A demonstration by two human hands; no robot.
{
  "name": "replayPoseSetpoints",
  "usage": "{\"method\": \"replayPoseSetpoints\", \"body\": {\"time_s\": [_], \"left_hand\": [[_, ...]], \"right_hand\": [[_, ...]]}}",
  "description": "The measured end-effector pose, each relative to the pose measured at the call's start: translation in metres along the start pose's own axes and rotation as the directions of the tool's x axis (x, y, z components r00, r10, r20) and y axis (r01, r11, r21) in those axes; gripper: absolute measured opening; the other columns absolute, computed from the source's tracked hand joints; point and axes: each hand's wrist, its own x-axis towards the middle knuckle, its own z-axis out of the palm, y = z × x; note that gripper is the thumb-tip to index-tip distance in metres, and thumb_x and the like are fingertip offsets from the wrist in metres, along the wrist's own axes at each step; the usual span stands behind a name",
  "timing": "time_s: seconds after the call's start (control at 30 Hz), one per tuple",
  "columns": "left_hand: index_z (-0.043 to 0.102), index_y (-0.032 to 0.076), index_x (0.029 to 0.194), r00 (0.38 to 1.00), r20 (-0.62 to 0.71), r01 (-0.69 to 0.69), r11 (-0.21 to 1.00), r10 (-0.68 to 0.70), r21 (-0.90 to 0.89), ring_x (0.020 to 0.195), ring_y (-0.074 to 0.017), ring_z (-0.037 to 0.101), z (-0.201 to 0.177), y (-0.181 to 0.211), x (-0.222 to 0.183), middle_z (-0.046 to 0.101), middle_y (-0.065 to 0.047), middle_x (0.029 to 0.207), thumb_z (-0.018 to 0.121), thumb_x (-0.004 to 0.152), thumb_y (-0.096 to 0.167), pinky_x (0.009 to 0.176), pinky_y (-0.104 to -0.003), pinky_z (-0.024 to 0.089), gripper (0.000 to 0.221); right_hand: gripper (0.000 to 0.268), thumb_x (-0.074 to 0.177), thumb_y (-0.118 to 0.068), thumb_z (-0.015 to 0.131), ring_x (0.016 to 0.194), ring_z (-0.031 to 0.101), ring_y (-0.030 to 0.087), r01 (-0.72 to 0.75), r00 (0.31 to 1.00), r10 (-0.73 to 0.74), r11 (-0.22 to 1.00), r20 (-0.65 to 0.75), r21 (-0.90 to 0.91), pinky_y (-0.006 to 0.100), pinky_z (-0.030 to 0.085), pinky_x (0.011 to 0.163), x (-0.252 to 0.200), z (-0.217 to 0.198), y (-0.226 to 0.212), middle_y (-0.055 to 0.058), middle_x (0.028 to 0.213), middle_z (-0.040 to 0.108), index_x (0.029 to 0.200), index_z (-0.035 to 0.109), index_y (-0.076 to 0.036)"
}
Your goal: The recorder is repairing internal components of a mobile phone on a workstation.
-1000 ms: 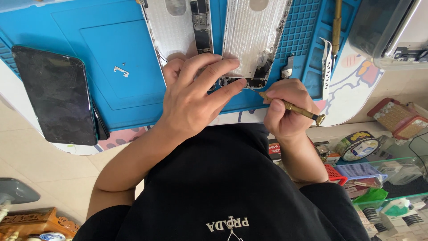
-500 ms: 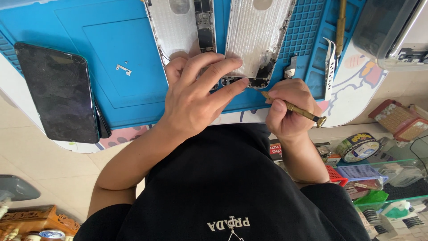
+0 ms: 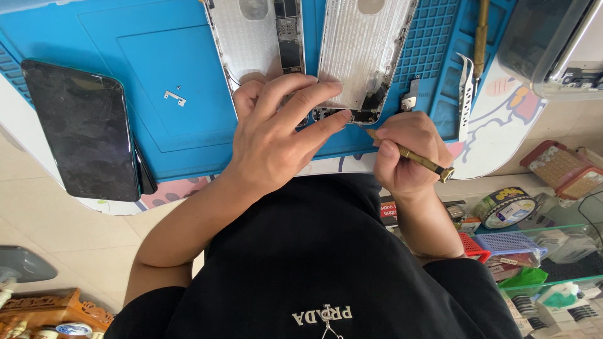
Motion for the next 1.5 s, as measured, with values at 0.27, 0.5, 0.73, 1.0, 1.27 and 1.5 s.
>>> {"method": "replayPoseSetpoints", "body": {"time_s": [0.27,0.5,0.73,1.0,1.27,1.5], "left_hand": [[0.081,0.027,0.116,1.000,-0.010,-0.004,1.000,0.004,0.005,0.130,-0.0159,0.054,0.000,0.000,0.000,0.063,0.007,0.138,0.079,0.095,0.022,0.103,-0.041,0.031,0.021],[0.081,0.026,0.114,1.000,-0.016,0.007,1.000,-0.007,-0.011,0.130,-0.0159,0.054,-0.001,0.001,0.001,0.063,0.007,0.137,0.080,0.094,0.022,0.104,-0.041,0.031,0.021],[0.080,0.026,0.116,1.000,-0.022,0.006,1.000,-0.006,-0.014,0.130,-0.0154,0.054,-0.001,0.002,0.001,0.062,0.008,0.139,0.082,0.094,0.022,0.104,-0.041,0.031,0.022],[0.079,0.020,0.116,0.999,-0.021,-0.050,0.987,0.047,-0.152,0.126,-0.0174,0.056,0.001,0.012,0.012,0.060,0.005,0.139,0.084,0.093,0.028,0.103,-0.045,0.028,0.024],[0.080,0.020,0.108,0.995,-0.071,-0.078,0.984,0.068,-0.160,0.121,-0.0142,0.059,0.009,0.014,0.015,0.065,0.011,0.130,0.084,0.091,0.029,0.098,-0.042,0.029,0.020],[0.080,0.020,0.108,0.996,-0.054,-0.078,0.983,0.069,-0.167,0.119,-0.0134,0.058,0.011,0.015,0.012,0.066,0.012,0.127,0.084,0.092,0.026,0.096,-0.041,0.028,0.018]], "right_hand": [[0.015,0.105,-0.010,0.071,0.081,0.069,0.028,0.023,1.000,-0.023,0.999,0.015,-0.030,0.033,0.056,0.069,0.003,0.001,-0.003,0.013,0.089,0.068,0.106,0.059,-0.001],[0.030,0.099,-0.019,0.083,0.077,0.072,0.025,-0.001,1.000,0.002,0.995,0.009,-0.101,0.030,0.057,0.066,0.004,0.001,-0.010,0.013,0.090,0.070,0.106,0.061,0.000],[0.039,0.092,-0.024,0.089,0.078,0.073,0.025,-0.013,0.996,0.008,0.998,-0.085,-0.059,0.029,0.058,0.064,0.004,0.007,-0.007,0.013,0.087,0.070,0.101,0.062,0.002],[0.038,0.087,-0.024,0.091,0.080,0.073,0.028,0.027,0.997,-0.038,0.986,-0.065,-0.165,0.033,0.059,0.068,0.006,0.005,-0.014,0.012,0.087,0.071,0.095,0.062,-0.001],[0.039,0.086,-0.019,0.096,0.080,0.072,0.029,0.031,1.000,-0.031,0.976,0.004,-0.215,0.033,0.057,0.068,0.013,-0.002,-0.027,0.012,0.086,0.070,0.095,0.064,0.000],[0.078,0.063,-0.048,0.092,0.066,0.057,0.024,0.048,0.973,0.025,0.949,0.229,-0.311,0.033,0.046,0.057,0.057,-0.027,-0.061,0.011,0.087,0.060,0.108,0.059,0.007]]}}
